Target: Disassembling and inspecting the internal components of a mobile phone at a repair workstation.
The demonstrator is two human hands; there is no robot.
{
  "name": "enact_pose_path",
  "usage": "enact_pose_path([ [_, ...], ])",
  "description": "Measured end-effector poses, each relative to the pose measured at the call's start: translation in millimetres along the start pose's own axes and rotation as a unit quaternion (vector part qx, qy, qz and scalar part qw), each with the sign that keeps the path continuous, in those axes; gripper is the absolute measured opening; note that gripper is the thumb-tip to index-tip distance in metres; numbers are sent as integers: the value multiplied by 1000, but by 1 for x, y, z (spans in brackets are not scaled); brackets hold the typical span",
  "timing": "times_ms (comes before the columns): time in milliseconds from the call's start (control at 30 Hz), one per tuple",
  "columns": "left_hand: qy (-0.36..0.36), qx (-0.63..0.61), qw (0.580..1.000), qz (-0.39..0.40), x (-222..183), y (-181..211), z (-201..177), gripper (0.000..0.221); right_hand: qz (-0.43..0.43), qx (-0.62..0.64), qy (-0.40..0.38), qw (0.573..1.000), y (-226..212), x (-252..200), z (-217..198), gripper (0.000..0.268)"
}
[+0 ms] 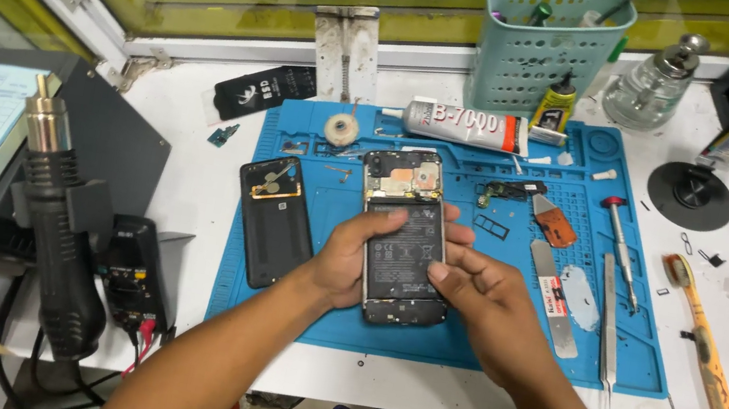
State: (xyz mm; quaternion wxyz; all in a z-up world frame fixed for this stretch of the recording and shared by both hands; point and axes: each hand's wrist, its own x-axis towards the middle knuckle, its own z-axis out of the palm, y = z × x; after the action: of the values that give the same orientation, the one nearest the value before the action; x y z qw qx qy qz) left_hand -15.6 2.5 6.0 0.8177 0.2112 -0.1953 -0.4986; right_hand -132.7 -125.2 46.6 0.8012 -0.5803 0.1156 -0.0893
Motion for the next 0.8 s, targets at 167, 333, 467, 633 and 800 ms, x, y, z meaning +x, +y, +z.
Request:
enact_pose_path([
  [167,54,0,998,31,7,2,-17,61,-22,-163,1,986,-10,2,-7,32],
  [333,93,19,995,44,8,3,-18,61,-36,-224,40,973,-11,2,-16,27],
  [467,111,45,991,53,10,1,-20,63,-70,-220,74,970,-5,2,-21,26],
  [633,135,34,988,72,12,7,-27,68,-151,-249,102,951,0,-1,-23,27],
  [800,154,27,987,48,8,21,-13,55,-195,-274,119,934,-12,-16,-2,22],
])
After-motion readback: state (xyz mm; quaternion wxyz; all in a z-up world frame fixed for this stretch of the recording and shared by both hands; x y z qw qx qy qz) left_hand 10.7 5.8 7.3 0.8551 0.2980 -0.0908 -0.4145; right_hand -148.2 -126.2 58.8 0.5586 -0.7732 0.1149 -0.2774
